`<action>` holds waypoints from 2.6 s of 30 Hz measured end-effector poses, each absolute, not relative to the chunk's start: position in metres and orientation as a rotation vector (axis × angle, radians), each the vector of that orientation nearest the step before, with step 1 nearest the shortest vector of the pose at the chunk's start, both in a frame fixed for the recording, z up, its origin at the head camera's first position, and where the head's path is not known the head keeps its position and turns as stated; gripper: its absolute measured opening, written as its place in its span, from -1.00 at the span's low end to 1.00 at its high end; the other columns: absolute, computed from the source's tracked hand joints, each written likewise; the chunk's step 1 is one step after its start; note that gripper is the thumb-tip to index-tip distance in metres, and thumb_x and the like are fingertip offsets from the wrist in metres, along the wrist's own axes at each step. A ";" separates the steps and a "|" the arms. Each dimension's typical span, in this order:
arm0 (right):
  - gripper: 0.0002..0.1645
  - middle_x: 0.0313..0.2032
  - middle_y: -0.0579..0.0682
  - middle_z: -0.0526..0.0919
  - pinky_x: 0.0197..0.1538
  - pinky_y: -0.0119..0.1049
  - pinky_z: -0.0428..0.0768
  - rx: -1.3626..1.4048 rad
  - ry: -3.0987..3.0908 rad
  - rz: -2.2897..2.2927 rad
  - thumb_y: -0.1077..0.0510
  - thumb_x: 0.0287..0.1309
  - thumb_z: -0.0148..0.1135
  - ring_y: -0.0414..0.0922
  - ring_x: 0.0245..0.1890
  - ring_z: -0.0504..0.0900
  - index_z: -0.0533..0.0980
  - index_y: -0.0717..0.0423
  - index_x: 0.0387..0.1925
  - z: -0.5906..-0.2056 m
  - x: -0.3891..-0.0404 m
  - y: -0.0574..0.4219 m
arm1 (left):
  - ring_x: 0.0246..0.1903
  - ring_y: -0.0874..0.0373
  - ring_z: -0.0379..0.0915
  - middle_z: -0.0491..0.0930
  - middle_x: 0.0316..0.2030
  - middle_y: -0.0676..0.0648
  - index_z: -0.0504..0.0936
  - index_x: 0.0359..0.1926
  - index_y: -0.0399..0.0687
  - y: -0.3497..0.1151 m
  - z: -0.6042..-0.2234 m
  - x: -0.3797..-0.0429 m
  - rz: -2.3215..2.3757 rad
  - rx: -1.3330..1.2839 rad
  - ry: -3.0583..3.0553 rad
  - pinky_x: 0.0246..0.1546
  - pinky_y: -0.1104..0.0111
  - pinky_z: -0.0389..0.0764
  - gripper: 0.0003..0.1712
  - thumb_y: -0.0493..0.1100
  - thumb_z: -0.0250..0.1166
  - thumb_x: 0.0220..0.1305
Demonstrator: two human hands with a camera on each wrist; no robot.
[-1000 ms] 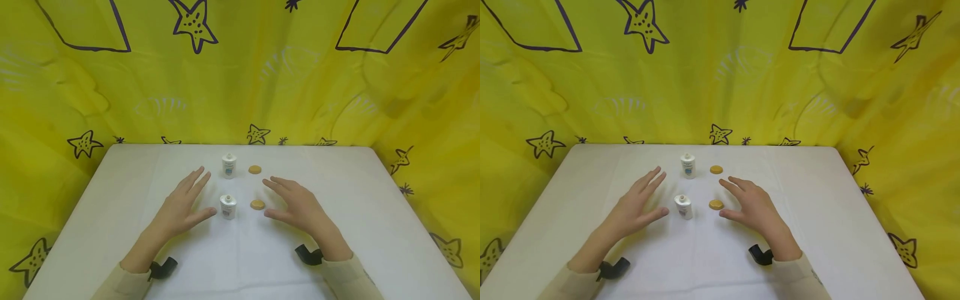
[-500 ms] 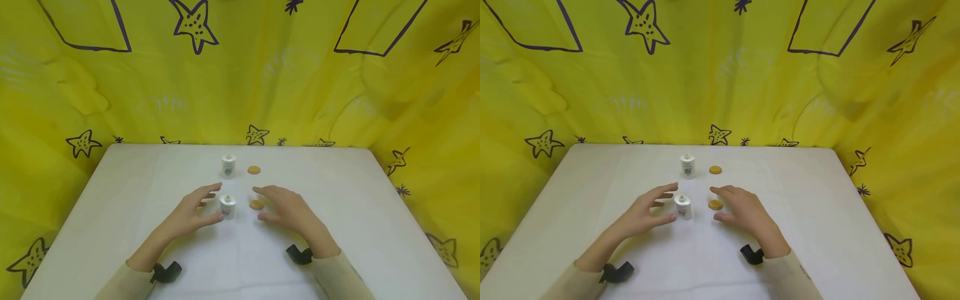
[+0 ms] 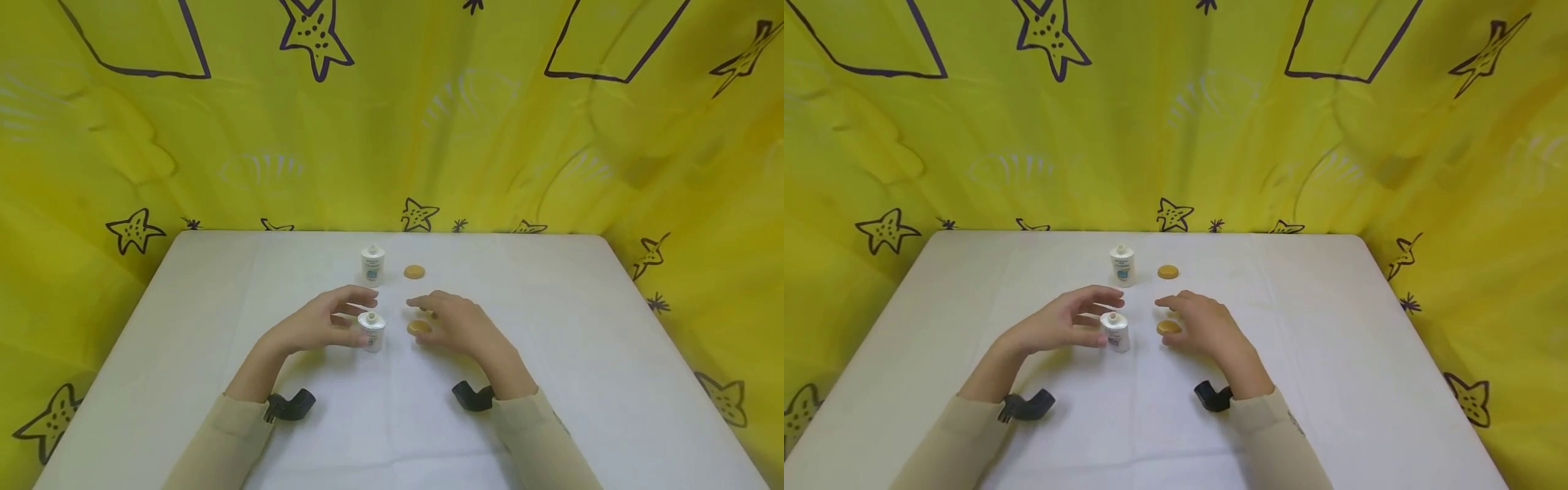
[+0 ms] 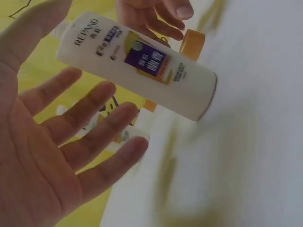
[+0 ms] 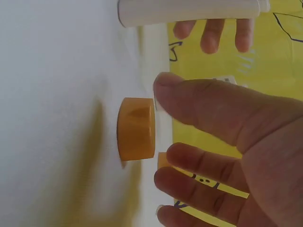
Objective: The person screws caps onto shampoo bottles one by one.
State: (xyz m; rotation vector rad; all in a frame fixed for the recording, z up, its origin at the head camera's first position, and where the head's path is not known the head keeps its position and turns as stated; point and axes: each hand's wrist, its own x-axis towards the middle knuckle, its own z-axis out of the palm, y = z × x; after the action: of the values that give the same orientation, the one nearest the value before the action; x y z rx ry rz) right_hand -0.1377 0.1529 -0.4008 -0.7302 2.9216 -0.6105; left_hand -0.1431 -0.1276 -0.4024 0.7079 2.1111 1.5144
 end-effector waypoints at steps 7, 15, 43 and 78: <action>-0.47 -0.19 -0.24 0.55 -0.18 -0.31 0.44 -0.853 2.944 -0.618 -0.01 -0.08 0.39 -0.29 -0.34 0.41 0.52 -0.18 0.02 -0.407 -0.135 0.148 | -0.04 -0.05 0.48 0.45 -0.02 0.00 0.41 0.01 0.02 -0.119 -0.397 -0.129 1.565 0.746 2.047 -0.03 0.07 0.46 -0.49 -0.28 0.39 0.02; -0.50 -0.26 -0.29 0.53 -0.27 -0.36 0.42 -0.901 2.990 -0.546 0.05 -0.11 0.40 -0.32 -0.41 0.36 0.54 -0.15 -0.03 -0.412 -0.135 0.146 | -0.09 -0.05 0.49 0.49 -0.14 0.00 0.43 -0.09 0.02 -0.116 -0.401 -0.123 1.587 0.670 2.087 -0.03 0.10 0.44 -0.60 -0.24 0.37 0.05; -0.68 -0.34 -0.33 0.55 -0.25 -0.38 0.47 -0.967 3.036 -0.505 0.13 -0.06 0.38 -0.34 -0.39 0.42 0.60 -0.20 -0.19 -0.416 -0.137 0.145 | -0.15 0.02 0.50 0.52 -0.20 0.04 0.42 -0.14 0.01 -0.110 -0.405 -0.118 1.612 0.762 2.212 -0.06 0.14 0.48 -0.67 -0.31 0.31 0.10; -0.64 -0.21 -0.29 0.57 -0.33 -0.40 0.49 -1.409 2.840 -1.385 0.22 0.02 0.31 -0.32 -0.30 0.49 0.53 -0.08 -0.10 -0.346 -0.106 0.132 | -0.14 0.12 0.52 0.53 -0.15 0.09 0.44 -0.05 0.19 -0.104 -0.401 -0.109 1.680 0.874 2.177 -0.15 0.22 0.55 -0.69 -0.06 0.27 0.18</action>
State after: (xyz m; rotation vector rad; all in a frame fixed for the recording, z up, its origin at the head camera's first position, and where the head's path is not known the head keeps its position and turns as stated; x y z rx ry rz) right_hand -0.1059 0.1324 -0.3459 -1.4090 2.8398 -1.3852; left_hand -0.1095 -0.1043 -0.4012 0.8737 2.1769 1.6795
